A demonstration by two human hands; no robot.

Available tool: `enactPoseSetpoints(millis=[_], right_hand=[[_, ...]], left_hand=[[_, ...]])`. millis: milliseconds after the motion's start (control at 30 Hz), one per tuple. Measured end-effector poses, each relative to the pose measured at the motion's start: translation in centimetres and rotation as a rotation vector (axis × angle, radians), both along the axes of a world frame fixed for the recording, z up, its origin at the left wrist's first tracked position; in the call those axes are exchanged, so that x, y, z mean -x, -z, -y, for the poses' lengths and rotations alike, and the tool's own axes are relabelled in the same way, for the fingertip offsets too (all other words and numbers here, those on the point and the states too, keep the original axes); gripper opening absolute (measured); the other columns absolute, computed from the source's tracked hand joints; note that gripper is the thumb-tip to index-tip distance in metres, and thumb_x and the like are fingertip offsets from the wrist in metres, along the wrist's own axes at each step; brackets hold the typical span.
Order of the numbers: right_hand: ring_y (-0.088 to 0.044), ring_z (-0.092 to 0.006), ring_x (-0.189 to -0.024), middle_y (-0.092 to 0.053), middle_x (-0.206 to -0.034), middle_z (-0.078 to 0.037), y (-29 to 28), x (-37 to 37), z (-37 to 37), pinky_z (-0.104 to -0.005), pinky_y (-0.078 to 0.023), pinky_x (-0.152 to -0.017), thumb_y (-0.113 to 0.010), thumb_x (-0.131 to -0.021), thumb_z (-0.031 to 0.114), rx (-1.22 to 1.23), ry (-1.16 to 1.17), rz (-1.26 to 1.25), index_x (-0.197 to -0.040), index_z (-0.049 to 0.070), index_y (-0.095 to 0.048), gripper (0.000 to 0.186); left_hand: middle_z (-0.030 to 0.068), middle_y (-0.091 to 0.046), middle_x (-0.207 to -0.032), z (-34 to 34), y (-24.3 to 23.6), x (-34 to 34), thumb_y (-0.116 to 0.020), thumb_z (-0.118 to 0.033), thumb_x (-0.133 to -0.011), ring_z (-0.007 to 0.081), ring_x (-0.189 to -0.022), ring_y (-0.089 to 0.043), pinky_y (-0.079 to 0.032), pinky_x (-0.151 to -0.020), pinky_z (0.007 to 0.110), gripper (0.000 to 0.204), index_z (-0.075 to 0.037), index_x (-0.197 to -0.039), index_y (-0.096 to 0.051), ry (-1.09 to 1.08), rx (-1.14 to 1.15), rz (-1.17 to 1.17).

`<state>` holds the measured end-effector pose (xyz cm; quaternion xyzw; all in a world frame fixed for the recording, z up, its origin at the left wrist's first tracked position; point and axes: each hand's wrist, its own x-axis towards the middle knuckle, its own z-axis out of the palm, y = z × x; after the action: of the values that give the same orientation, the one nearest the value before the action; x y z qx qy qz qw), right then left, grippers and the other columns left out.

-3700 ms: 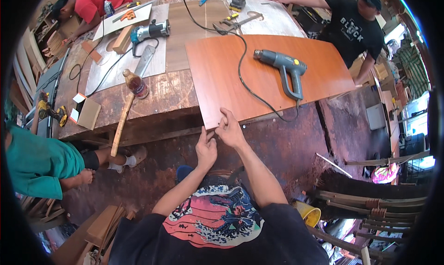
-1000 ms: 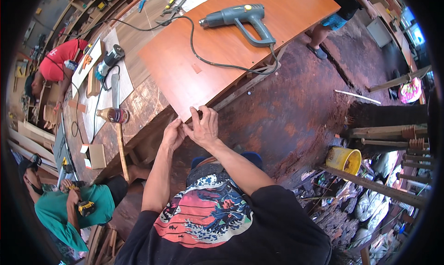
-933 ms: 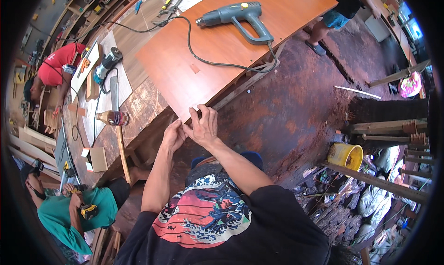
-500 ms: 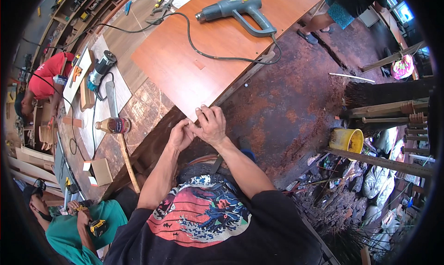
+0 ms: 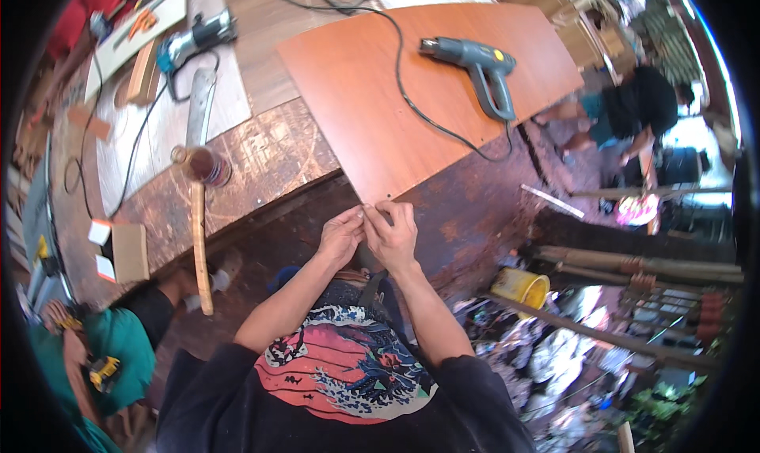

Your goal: The person applies edge banding to a wooden panel by trimming a wood strip with scissors, applying adhesive from a bottle to the edge, heating it with a heat gun, and pressing the strip into place by hand.

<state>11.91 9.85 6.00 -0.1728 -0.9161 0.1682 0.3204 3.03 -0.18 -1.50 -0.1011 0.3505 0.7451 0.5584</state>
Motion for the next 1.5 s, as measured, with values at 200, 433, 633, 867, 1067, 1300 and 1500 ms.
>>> enactPoseSetpoints(millis=[200, 433, 633, 867, 1067, 1300, 1500], right_hand=[[-0.061, -0.0281, -0.085, -0.066, -0.097, -0.008, -0.1, 0.4, 0.0, -0.0391, -0.053, -0.071, -0.085, -0.077, -0.001, -0.082, -0.059, 0.028, -0.101, 0.007, -0.074, 0.028], [-0.063, -0.0294, -0.085, -0.064, -0.097, -0.009, -0.5, 1.3, 0.3, -0.0408, -0.055, -0.066, -0.084, -0.078, 0.001, -0.12, -0.061, 0.095, -0.099, 0.008, -0.071, 0.025], [-0.063, -0.0311, -0.086, -0.064, -0.097, -0.011, -0.9, 1.4, 0.3, -0.0421, -0.055, -0.072, -0.083, -0.079, 0.0, -0.048, -0.03, 0.115, -0.099, 0.007, -0.071, 0.024], [-0.064, -0.0305, -0.087, -0.065, -0.097, -0.012, -1.0, 1.2, 0.6, -0.0412, -0.055, -0.074, -0.083, -0.08, -0.001, -0.022, -0.013, 0.175, -0.1, 0.005, -0.073, 0.023], [-0.065, -0.0291, -0.083, -0.066, -0.094, -0.011, -1.2, 1.5, 0.8, -0.0394, -0.056, -0.071, -0.084, -0.078, -0.003, -0.056, -0.003, 0.17, -0.098, 0.005, -0.074, 0.023], [-0.066, -0.0282, -0.082, -0.067, -0.093, -0.01, -1.4, 2.0, 1.1, -0.0386, -0.056, -0.07, -0.085, -0.078, -0.002, -0.059, 0.03, 0.192, -0.097, 0.005, -0.075, 0.023], [-0.066, -0.0264, -0.081, -0.067, -0.092, -0.009, -1.2, 1.9, 1.4, -0.037, -0.056, -0.07, -0.086, -0.078, 0.0, -0.046, 0.064, 0.171, -0.095, 0.005, -0.075, 0.021]], left_hand=[[0.0162, -0.067, -0.13, -0.2, 0.5, -2.1, -0.061, -0.006, -0.106, 0.0227, -0.113, -0.069, -0.06, -0.096, 0.036, 0.036, 0.008, -0.139, -0.058, -0.146, -0.069, 0.095], [0.012, -0.075, -0.111, -0.4, 0.0, -1.6, -0.066, -0.01, -0.104, 0.014, -0.095, -0.07, -0.059, -0.084, 0.028, 0.028, 0.009, -0.125, -0.069, -0.136, 0.008, -0.14], [0.0078, -0.078, -0.099, 0.0, -0.9, -0.8, -0.069, -0.013, -0.103, 0.0091, -0.087, -0.068, -0.058, -0.078, 0.025, 0.025, 0.006, -0.117, -0.076, -0.046, 0.156, -0.431], [0.0077, -0.079, -0.099, -0.2, -0.2, -1.6, -0.07, -0.012, -0.102, 0.0085, -0.088, -0.068, -0.058, -0.078, 0.025, 0.023, 0.005, -0.117, -0.076, -0.125, 0.103, -0.357], [0.0082, -0.079, -0.1, -0.2, 0.0, -1.6, -0.07, -0.011, -0.102, 0.0084, -0.089, -0.068, -0.058, -0.08, 0.024, 0.023, 0.004, -0.118, -0.076, -0.109, 0.132, -0.445], [0.0104, -0.079, -0.1, -0.6, 0.3, -1.9, -0.069, -0.007, -0.101, 0.0113, -0.089, -0.072, -0.06, -0.079, 0.027, 0.022, 0.007, -0.117, -0.075, -0.165, 0.117, -0.406], [0.0114, -0.08, -0.1, -0.4, 0.2, -1.6, -0.07, -0.008, -0.101, 0.0111, -0.089, -0.072, -0.061, -0.079, 0.027, 0.023, 0.006, -0.118, -0.075, -0.144, 0.071, -0.394]])
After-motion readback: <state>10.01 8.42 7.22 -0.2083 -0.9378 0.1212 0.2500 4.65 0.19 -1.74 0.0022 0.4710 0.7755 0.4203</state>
